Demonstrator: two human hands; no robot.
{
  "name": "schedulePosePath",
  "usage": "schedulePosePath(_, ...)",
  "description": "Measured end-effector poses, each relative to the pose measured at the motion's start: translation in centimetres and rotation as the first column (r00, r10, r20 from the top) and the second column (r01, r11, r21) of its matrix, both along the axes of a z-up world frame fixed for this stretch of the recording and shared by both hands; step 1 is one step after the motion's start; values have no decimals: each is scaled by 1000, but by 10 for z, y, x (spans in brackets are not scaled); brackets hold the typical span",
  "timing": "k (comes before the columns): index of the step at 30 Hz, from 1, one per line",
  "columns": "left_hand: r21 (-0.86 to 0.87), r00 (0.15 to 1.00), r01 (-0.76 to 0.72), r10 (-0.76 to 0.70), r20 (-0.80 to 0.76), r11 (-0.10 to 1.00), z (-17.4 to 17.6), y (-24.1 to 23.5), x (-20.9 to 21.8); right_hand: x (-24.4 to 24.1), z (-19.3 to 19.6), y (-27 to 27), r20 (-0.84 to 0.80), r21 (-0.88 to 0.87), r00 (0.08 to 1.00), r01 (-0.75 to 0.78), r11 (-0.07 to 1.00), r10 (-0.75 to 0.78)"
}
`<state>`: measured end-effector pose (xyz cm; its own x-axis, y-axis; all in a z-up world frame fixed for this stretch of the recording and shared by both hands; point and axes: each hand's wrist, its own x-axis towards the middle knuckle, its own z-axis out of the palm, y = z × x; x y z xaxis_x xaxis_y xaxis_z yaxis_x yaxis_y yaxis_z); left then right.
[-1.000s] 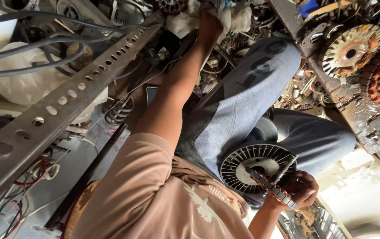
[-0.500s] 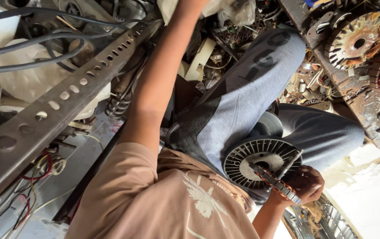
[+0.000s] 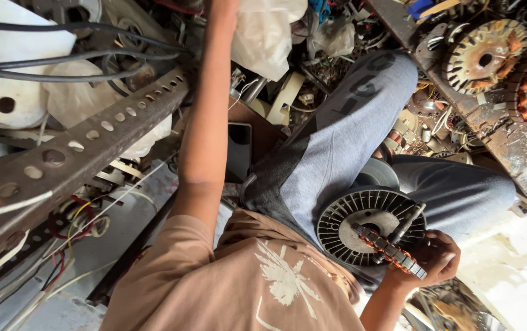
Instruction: The person prepares a fan motor for repair by handling a coil, picking up a motor base, cleaning the surface with a cloth, and cutting wires with scissors.
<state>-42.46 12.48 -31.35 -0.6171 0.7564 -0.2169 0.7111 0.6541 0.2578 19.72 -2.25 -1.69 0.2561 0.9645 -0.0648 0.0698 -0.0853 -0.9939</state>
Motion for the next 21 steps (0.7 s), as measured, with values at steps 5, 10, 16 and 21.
schedulePosePath(5, 26, 999, 14, -13, -36, 1000, 21, 3, -22, 4, -3, -5, -14, 11, 1000, 19, 1000, -19)
schedulePosePath(10, 23, 997, 39, -38, -62, 999, 20, -2, -8, 21, -20, -8, -78, 53, 997, 16, 998, -12)
schedulePosePath(16, -103, 933, 241, -260, -251, 965, -6, 11, 24, 29, -31, -10, -82, 26, 996, 23, 999, -21)
schedulePosePath(21, -177, 935, 315, -337, -107, 932, -46, 52, 60, 29, -43, -15, 229, 29, 973, 2, 1000, -9)
